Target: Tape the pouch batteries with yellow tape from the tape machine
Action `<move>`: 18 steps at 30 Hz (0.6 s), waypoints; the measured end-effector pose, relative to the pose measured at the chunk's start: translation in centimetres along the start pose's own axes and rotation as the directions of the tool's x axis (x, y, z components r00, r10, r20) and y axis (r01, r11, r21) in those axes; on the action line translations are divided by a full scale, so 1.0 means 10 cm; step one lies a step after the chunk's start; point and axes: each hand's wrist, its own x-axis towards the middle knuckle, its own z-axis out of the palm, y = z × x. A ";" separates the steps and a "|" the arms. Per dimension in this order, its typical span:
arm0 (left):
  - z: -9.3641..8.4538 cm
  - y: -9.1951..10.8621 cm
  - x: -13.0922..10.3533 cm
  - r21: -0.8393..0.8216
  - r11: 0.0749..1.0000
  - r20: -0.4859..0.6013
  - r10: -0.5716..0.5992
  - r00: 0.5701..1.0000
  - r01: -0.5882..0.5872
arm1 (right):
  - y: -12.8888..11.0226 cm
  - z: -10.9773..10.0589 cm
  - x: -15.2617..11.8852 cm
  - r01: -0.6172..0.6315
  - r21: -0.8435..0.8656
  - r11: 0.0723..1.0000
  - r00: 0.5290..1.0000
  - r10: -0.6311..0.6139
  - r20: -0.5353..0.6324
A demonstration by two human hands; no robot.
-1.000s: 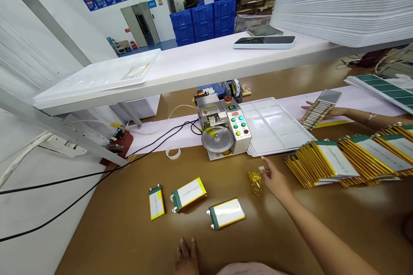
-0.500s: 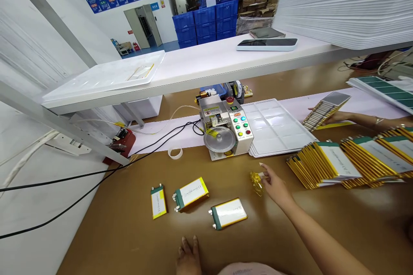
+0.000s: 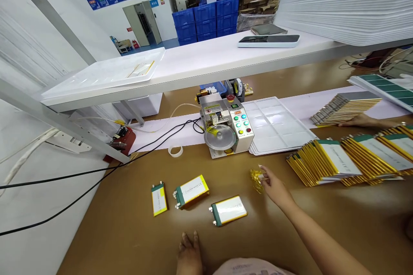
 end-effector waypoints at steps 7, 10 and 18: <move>0.02 0.01 0.00 0.008 1.000 0.000 -0.004 1.000 0.004 | -0.05 -0.01 -0.03 -0.001 -0.029 1.000 1.000 0.001 0.015; 0.02 0.02 0.00 0.029 1.000 0.007 0.002 1.000 -0.002 | -0.07 -0.03 -0.05 -0.009 -0.050 0.999 0.999 0.011 0.033; 0.08 0.03 0.01 0.041 0.999 0.001 -0.002 1.000 0.002 | -0.11 -0.05 -0.10 -0.021 -0.069 0.997 0.998 0.026 0.063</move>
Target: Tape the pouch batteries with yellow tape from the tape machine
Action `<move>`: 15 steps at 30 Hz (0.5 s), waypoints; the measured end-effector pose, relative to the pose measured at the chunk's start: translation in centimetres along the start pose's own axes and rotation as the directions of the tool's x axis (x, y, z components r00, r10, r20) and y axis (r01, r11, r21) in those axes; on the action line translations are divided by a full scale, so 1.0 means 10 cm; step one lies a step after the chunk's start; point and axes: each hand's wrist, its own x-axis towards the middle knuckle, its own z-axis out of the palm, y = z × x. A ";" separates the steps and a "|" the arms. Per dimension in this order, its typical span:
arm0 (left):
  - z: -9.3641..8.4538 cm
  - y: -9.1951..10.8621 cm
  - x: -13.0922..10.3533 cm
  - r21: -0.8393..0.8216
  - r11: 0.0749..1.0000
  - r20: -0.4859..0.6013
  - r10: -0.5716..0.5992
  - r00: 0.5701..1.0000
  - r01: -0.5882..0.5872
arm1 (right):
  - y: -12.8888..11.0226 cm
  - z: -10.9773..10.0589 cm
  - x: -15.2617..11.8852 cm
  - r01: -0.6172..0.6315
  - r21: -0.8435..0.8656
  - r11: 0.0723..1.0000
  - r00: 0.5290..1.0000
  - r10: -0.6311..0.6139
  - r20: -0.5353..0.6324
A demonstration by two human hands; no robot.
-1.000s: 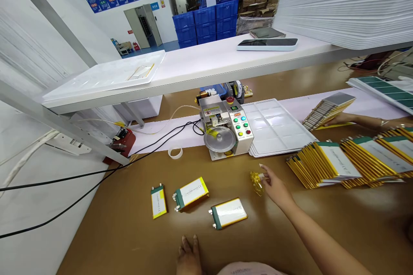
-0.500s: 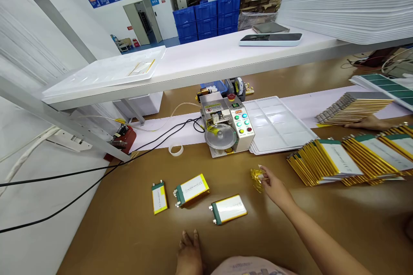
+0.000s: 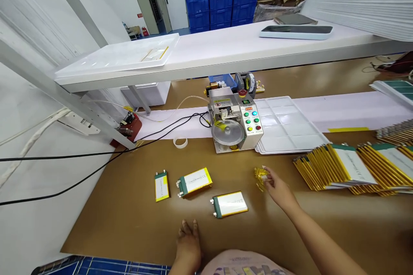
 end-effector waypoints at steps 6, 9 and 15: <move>0.03 -0.01 0.01 0.020 1.000 -0.011 0.014 1.000 -0.014 | 0.00 0.01 -0.01 0.016 -0.018 1.000 1.000 -0.015 0.015; 0.02 0.01 0.01 0.054 0.998 -0.008 0.028 1.000 -0.027 | -0.01 0.01 -0.02 0.003 -0.033 0.999 1.000 -0.002 0.031; -0.16 -0.05 -0.15 -0.107 0.992 0.018 0.069 0.997 -0.067 | -0.03 0.00 -0.05 -0.020 -0.033 0.999 0.997 0.023 0.074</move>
